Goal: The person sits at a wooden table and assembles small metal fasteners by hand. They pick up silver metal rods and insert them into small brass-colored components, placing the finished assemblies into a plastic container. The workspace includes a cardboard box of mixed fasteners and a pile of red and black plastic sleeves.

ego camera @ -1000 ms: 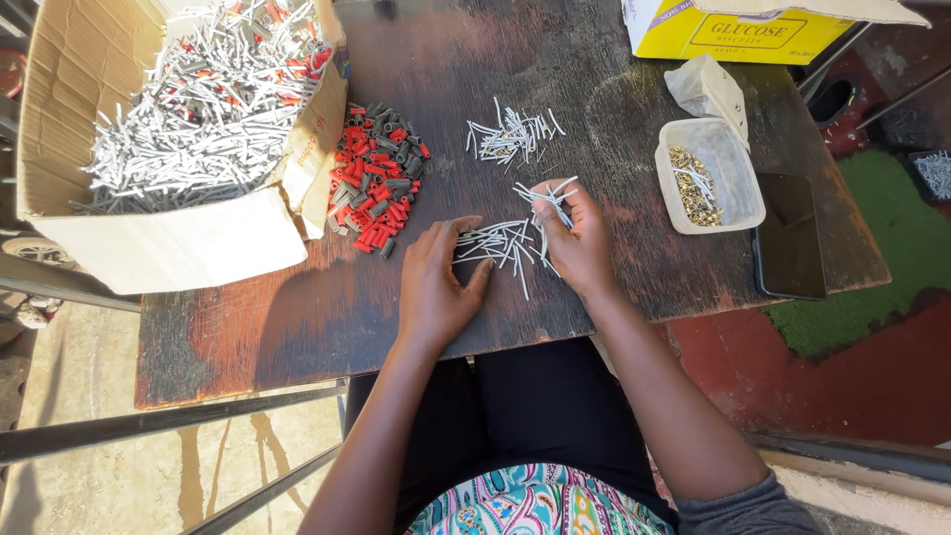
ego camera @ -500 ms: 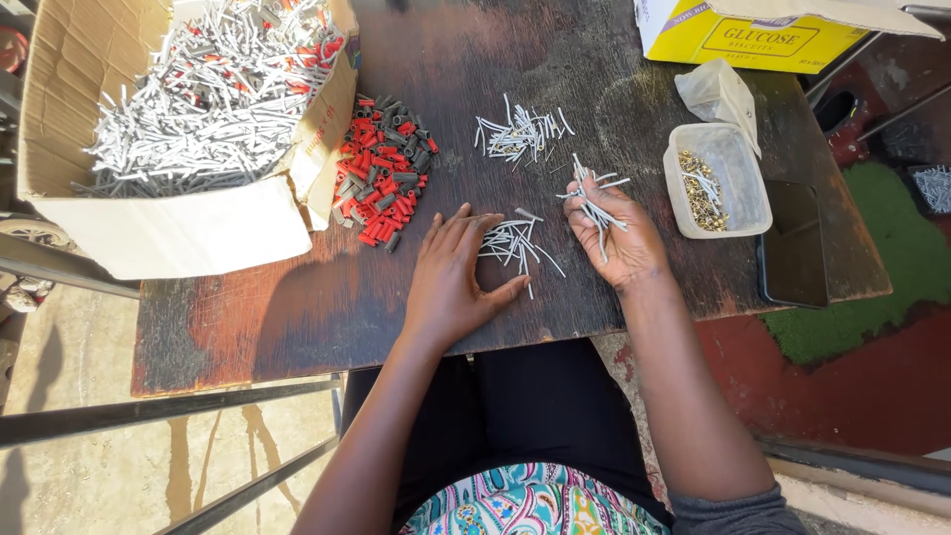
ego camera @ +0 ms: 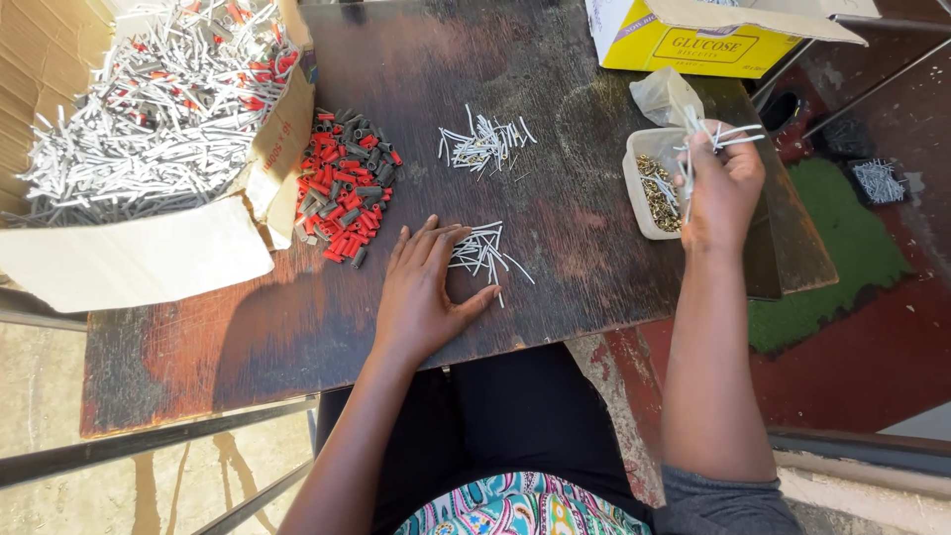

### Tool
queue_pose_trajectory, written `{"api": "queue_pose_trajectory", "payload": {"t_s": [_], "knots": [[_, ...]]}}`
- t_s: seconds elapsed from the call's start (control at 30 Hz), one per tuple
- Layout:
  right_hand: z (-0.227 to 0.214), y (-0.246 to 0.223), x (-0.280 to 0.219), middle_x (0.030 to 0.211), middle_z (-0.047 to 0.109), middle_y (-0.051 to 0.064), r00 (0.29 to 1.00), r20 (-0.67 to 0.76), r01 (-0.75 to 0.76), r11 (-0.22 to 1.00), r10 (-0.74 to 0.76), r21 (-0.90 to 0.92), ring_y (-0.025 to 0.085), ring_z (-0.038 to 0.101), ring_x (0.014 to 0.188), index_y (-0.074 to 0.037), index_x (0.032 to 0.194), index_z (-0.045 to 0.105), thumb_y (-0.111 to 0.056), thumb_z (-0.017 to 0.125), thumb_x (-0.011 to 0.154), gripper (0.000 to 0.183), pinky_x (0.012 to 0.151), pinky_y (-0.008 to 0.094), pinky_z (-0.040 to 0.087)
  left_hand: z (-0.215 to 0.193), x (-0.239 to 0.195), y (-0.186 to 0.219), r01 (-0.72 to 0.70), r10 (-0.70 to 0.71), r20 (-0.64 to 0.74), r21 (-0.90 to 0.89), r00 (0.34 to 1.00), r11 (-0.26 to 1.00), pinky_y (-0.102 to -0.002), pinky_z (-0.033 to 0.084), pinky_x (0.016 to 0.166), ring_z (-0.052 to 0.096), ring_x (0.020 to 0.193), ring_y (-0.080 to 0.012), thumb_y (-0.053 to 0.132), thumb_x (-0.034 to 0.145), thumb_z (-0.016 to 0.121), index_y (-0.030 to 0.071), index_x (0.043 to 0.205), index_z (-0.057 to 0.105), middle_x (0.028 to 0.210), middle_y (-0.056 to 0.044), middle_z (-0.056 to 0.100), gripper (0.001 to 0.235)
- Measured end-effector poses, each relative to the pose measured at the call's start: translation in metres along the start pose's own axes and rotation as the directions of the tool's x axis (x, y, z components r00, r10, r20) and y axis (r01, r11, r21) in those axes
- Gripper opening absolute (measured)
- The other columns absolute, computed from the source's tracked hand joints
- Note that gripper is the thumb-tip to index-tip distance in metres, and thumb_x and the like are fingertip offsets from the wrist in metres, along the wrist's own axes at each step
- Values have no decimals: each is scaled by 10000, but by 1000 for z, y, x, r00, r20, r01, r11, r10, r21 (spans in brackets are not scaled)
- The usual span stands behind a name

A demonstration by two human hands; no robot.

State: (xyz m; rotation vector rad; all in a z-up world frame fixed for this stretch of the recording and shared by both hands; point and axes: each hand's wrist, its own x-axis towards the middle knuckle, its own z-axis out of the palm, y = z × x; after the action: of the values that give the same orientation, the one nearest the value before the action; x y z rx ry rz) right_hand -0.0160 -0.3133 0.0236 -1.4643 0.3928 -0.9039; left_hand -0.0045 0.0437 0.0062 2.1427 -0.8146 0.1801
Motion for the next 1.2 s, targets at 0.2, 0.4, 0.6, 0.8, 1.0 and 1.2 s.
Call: {"api": "queue_pose_trajectory", "payload": {"t_s": [0.2, 0.4, 0.6, 0.8, 1.0, 1.2], "knots": [[-26, 24, -1, 1140, 689, 118, 939, 330, 310, 642, -93, -701, 348, 676, 1093, -106, 1181, 717, -68, 674, 901, 285, 935, 424, 555, 2, -1, -3, 19, -19, 9, -5, 1000, 1000, -625, 272, 1188, 516, 1355, -440, 414, 750, 854, 109, 1327, 611, 1282, -136, 654, 697], [-2, -14, -30, 1014, 623, 97, 875, 314, 482, 601, -368, -637, 289, 699, 1001, -43, 1108, 739, 88, 630, 871, 292, 825, 316, 618, 3, -1, -3, 23, -23, 4, -1, 1000, 1000, -620, 271, 1193, 513, 1364, -425, 412, 753, 855, 119, 1335, 607, 1289, -126, 650, 697], [46, -49, -97, 847, 647, 132, 846, 351, 524, 747, -401, -409, 308, 685, 877, -16, 1002, 753, 151, 518, 889, 310, 813, 357, 573, 3, -1, -2, 16, -16, -14, -6, 1000, 1000, -610, 288, 1186, 526, 1353, -422, 390, 733, 867, 113, 1328, 620, 1278, -129, 660, 701], [47, -51, -136, 880, 692, 117, 839, 445, 492, 785, -313, -376, 355, 695, 890, -89, 999, 786, 73, 567, 862, 305, 836, 426, 566, 8, -2, -6, 11, -10, -31, 16, 999, 1000, -596, 287, 1190, 541, 1342, -410, 408, 740, 874, 112, 1315, 633, 1272, -125, 670, 690], [11, -46, -121, 779, 658, 150, 903, 243, 430, 738, -355, -520, 212, 575, 595, 23, 1066, 753, 142, 646, 867, 256, 591, 352, 515, 9, -2, -6, 9, -8, -43, 16, 999, 1000, -601, 310, 1174, 552, 1329, -414, 389, 750, 872, 107, 1298, 642, 1265, -129, 677, 658], [-25, -11, -103, 614, 556, 69, 917, 146, 359, 604, -373, -711, 250, 584, 556, -71, 985, 790, -73, 874, 847, 161, 572, 357, 495, 9, -2, -5, 17, -17, -41, 11, 999, 1000, -612, 304, 1173, 551, 1327, -422, 381, 737, 881, 98, 1288, 650, 1266, -140, 679, 661]]}}
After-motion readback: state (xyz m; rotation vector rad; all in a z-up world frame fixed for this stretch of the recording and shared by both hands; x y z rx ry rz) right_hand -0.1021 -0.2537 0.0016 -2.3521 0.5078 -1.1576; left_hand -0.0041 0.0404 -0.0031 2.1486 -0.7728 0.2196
